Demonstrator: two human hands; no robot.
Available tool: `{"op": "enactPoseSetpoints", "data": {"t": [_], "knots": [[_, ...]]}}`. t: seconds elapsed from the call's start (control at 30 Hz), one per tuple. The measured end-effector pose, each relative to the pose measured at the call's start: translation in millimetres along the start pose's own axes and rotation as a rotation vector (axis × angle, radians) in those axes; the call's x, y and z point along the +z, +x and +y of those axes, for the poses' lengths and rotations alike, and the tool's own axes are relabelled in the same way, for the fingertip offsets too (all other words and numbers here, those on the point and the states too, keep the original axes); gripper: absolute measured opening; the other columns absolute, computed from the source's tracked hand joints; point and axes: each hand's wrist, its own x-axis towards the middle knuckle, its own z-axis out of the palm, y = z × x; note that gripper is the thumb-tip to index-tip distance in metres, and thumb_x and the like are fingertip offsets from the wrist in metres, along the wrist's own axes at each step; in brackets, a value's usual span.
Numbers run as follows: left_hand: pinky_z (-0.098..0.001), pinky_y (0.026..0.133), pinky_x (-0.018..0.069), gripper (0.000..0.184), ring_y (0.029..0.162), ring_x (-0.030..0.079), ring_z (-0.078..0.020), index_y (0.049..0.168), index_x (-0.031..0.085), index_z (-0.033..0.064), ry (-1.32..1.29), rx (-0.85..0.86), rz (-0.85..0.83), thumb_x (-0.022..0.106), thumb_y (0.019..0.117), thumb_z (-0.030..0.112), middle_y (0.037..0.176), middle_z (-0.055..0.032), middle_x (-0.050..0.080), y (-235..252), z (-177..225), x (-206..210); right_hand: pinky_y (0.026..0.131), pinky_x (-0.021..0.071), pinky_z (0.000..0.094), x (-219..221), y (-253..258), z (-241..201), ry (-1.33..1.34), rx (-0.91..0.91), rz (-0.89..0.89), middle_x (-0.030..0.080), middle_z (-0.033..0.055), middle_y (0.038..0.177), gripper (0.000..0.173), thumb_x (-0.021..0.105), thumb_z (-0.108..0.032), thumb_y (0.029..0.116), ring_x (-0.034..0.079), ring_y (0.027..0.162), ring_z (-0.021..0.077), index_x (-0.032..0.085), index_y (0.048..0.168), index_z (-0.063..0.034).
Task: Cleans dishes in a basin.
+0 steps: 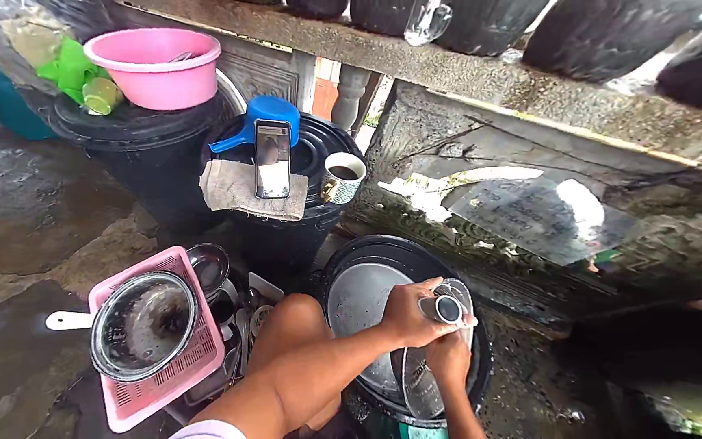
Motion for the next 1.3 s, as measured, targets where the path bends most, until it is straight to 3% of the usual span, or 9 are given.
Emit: {"op": "enactPoseSetpoints", "data": {"t": [0.17, 0.3, 0.37, 0.5, 0.63, 0.77, 1.0, 1.17, 1.3], "knots": [[-0.0406, 0.107, 0.0520, 0.048, 0.124, 0.066, -0.0223, 0.091, 0.074, -0.0039, 0.057, -0.002, -0.057, 0.085, 0.0796, 0.041, 0.138, -0.0176, 0.066, 12.5, -9.3, -11.2, 0.078, 0.0624, 0.0302, 20.5, -55.0, -20.9, 0.263, -0.334, -0.134, 0.073, 0.0055, 0.095, 0.016, 0.064, -0.010, 0.0857, 0.071, 0.084, 0.0101, 0.074, 0.097, -0.0041], [-0.0416, 0.107, 0.0521, 0.044, 0.129, 0.063, -0.0251, 0.077, 0.070, -0.0047, 0.049, 0.072, -0.104, 0.089, 0.0752, 0.035, 0.141, -0.0201, 0.063, 12.6, -2.7, -12.8, 0.089, 0.0530, 0.0665, 16.9, -12.1, -0.8, 0.042, 0.058, -0.063, 0.070, 0.0310, 0.104, 0.031, 0.069, -0.011, 0.0932, 0.070, 0.099, 0.0455, 0.065, 0.116, 0.0098], [-0.0415, 0.105, 0.0528, 0.043, 0.128, 0.064, -0.0252, 0.075, 0.069, -0.0048, 0.041, 0.073, -0.090, 0.089, 0.0745, 0.033, 0.140, -0.0205, 0.063, 15.3, -2.9, -12.0, 0.097, 0.0471, 0.0710, 13.5, 3.6, -5.2, -0.045, 0.150, -0.055, 0.068, 0.0342, 0.113, 0.036, 0.068, -0.015, 0.0951, 0.066, 0.111, 0.0507, 0.063, 0.122, 0.0095], [-0.0404, 0.107, 0.0521, 0.045, 0.123, 0.067, -0.0233, 0.095, 0.074, -0.0063, 0.020, -0.051, -0.026, 0.088, 0.0762, 0.032, 0.137, -0.0189, 0.066, 22.9, -11.2, -10.2, 0.087, 0.0570, 0.0536, 21.8, -18.0, -36.7, 0.157, -0.233, 0.017, 0.072, 0.0196, 0.099, 0.023, 0.068, -0.013, 0.0851, 0.071, 0.098, 0.0326, 0.073, 0.100, 0.0031], [-0.0380, 0.107, 0.0517, 0.058, 0.120, 0.068, -0.0185, 0.117, 0.074, -0.0014, 0.030, -0.151, 0.028, 0.088, 0.0766, 0.038, 0.134, -0.0142, 0.069, 24.7, -17.2, -2.0, 0.095, 0.0558, 0.0509, 29.9, -5.4, -24.6, 0.150, -0.237, 0.048, 0.072, 0.0203, 0.109, 0.027, 0.064, -0.014, 0.0891, 0.070, 0.107, 0.0313, 0.073, 0.108, 0.0028], [-0.0388, 0.105, 0.0534, 0.042, 0.123, 0.067, -0.0193, 0.085, 0.074, -0.0002, 0.042, -0.112, 0.011, 0.088, 0.0742, 0.038, 0.136, -0.0145, 0.068, 15.3, -13.3, 6.8, 0.095, 0.0519, 0.0622, 17.2, 20.5, 2.2, -0.043, 0.177, -0.005, 0.071, 0.0262, 0.110, 0.031, 0.064, -0.018, 0.0970, 0.069, 0.105, 0.0412, 0.068, 0.118, 0.0051], [-0.0389, 0.106, 0.0536, 0.044, 0.126, 0.065, -0.0181, 0.080, 0.072, 0.0024, 0.115, -0.080, -0.007, 0.087, 0.0729, 0.043, 0.135, -0.0131, 0.068, 13.2, -19.8, 12.2, 0.099, 0.0545, 0.0463, 8.7, -12.0, -34.9, 0.166, -0.186, -0.009, 0.074, 0.0164, 0.107, 0.043, 0.069, -0.026, 0.0865, 0.071, 0.108, 0.0238, 0.067, 0.118, 0.0037], [-0.0371, 0.106, 0.0539, 0.041, 0.126, 0.065, -0.0185, 0.077, 0.071, 0.0010, 0.071, -0.017, -0.010, 0.090, 0.0708, 0.037, 0.134, -0.0150, 0.069, 7.8, -12.5, 12.1, 0.104, 0.0489, 0.0579, 7.2, 17.8, -7.6, 0.079, 0.049, 0.082, 0.069, 0.0276, 0.117, 0.045, 0.070, -0.021, 0.0911, 0.067, 0.116, 0.0386, 0.063, 0.125, 0.0077], [-0.0396, 0.105, 0.0539, 0.047, 0.127, 0.065, -0.0211, 0.074, 0.068, 0.0009, 0.093, -0.002, -0.029, 0.087, 0.0721, 0.044, 0.134, -0.0170, 0.068, 7.7, -10.6, 11.4, 0.107, 0.0471, 0.0543, 6.7, -7.9, -30.7, 0.125, -0.137, 0.053, 0.067, 0.0271, 0.121, 0.060, 0.075, -0.026, 0.0827, 0.063, 0.122, 0.0351, 0.060, 0.128, 0.0097]]}}
